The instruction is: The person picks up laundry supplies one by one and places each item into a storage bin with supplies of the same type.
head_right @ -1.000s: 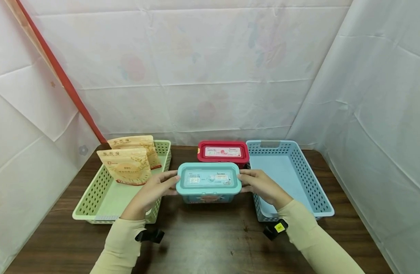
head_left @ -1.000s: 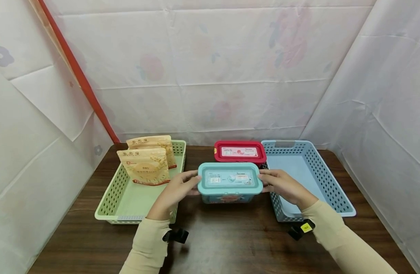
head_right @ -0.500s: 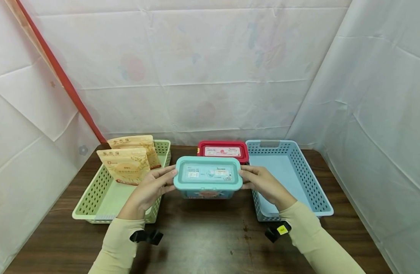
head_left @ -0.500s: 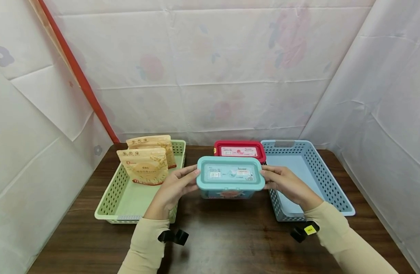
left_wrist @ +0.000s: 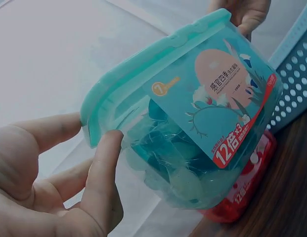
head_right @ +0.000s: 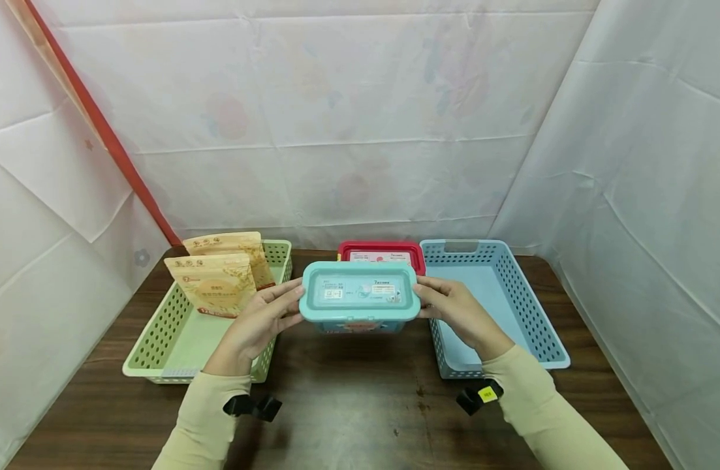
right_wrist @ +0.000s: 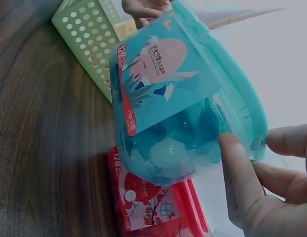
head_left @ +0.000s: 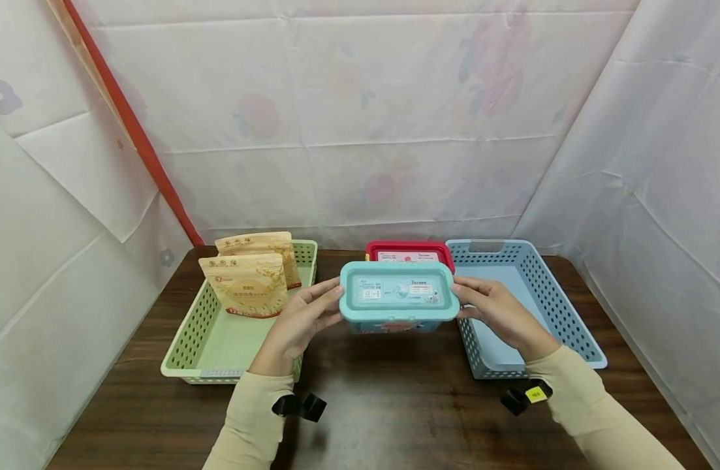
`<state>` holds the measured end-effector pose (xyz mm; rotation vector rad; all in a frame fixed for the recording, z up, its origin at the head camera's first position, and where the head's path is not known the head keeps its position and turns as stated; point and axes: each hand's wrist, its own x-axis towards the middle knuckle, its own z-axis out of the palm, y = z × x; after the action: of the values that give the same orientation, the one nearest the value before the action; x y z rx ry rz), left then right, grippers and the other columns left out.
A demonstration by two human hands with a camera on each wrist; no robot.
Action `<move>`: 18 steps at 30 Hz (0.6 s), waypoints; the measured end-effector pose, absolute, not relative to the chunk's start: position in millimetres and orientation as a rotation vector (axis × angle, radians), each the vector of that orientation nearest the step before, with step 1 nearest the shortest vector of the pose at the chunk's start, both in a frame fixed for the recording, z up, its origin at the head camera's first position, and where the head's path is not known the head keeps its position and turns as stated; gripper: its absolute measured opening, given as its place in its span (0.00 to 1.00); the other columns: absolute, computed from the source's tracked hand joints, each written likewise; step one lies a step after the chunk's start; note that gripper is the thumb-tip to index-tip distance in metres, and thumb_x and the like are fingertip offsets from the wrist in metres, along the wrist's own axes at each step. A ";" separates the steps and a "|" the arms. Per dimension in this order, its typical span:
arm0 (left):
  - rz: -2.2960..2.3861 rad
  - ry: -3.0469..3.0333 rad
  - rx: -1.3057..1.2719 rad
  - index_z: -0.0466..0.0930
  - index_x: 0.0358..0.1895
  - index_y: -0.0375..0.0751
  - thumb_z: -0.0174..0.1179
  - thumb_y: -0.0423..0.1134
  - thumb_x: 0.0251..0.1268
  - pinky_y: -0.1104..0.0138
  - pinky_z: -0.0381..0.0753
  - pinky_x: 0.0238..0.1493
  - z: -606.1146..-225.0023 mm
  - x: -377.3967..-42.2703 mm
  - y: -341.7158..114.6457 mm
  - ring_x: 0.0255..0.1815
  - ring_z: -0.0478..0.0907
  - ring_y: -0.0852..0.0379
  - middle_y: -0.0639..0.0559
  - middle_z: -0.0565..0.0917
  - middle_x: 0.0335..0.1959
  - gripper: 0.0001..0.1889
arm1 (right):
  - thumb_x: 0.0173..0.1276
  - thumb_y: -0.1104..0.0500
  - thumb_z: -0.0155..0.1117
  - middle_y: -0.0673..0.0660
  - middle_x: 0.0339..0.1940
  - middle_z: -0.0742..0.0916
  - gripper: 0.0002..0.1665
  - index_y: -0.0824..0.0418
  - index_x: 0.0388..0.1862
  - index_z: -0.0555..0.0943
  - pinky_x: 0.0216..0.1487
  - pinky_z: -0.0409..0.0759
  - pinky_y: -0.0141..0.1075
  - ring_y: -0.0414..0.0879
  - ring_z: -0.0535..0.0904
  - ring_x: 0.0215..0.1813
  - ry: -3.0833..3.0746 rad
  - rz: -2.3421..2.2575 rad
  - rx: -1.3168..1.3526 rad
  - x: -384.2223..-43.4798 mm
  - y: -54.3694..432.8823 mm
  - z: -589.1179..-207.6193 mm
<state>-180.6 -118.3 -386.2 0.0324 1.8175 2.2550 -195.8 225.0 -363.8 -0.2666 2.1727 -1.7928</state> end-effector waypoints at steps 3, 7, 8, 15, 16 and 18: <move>2.269 1.766 0.061 0.70 0.71 0.32 0.60 0.40 0.74 0.61 0.83 0.53 -383.8 -180.8 -118.7 0.48 0.83 0.56 0.45 0.84 0.51 0.26 | 0.80 0.51 0.56 0.71 0.67 0.75 0.36 0.73 0.74 0.63 0.52 0.83 0.41 0.43 0.82 0.51 2.180 -1.808 -0.266 -195.5 226.2 -361.0; 2.281 1.710 0.100 0.68 0.72 0.32 0.59 0.39 0.75 0.61 0.82 0.54 -380.9 -181.0 -118.5 0.49 0.83 0.56 0.46 0.84 0.52 0.27 | 0.80 0.51 0.56 0.69 0.65 0.77 0.35 0.73 0.74 0.65 0.53 0.83 0.42 0.43 0.83 0.51 2.188 -1.812 -0.285 -195.8 229.0 -358.2; 2.285 1.703 0.107 0.68 0.72 0.32 0.59 0.38 0.75 0.61 0.82 0.54 -379.9 -181.1 -117.7 0.49 0.83 0.56 0.46 0.84 0.53 0.27 | 0.80 0.50 0.56 0.69 0.64 0.77 0.35 0.73 0.74 0.65 0.52 0.83 0.42 0.44 0.83 0.51 2.193 -1.813 -0.289 -195.9 229.8 -357.6; 2.323 1.680 0.120 0.70 0.71 0.33 0.59 0.36 0.74 0.63 0.83 0.51 -373.8 -183.3 -106.7 0.48 0.83 0.56 0.45 0.83 0.54 0.25 | 0.80 0.50 0.56 0.59 0.54 0.83 0.34 0.74 0.72 0.66 0.49 0.84 0.37 0.43 0.83 0.49 2.240 -1.854 -0.260 -196.8 236.5 -353.9; 2.328 1.679 0.122 0.70 0.71 0.33 0.59 0.36 0.74 0.63 0.83 0.51 -372.9 -183.8 -104.9 0.48 0.83 0.56 0.44 0.83 0.55 0.25 | 0.80 0.51 0.56 0.57 0.54 0.84 0.34 0.74 0.73 0.66 0.48 0.84 0.37 0.43 0.83 0.48 2.241 -1.861 -0.256 -197.0 237.7 -353.2; 2.331 1.681 0.128 0.71 0.70 0.33 0.60 0.36 0.74 0.63 0.83 0.51 -372.0 -185.4 -102.1 0.49 0.83 0.56 0.43 0.82 0.56 0.25 | 0.79 0.51 0.56 0.56 0.52 0.84 0.35 0.74 0.73 0.65 0.48 0.84 0.37 0.43 0.83 0.48 2.243 -1.868 -0.250 -197.0 240.2 -351.5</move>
<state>-185.4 -102.1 -372.0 0.1276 1.6810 2.3311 -197.0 240.2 -351.5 -0.2498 2.2431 -1.8683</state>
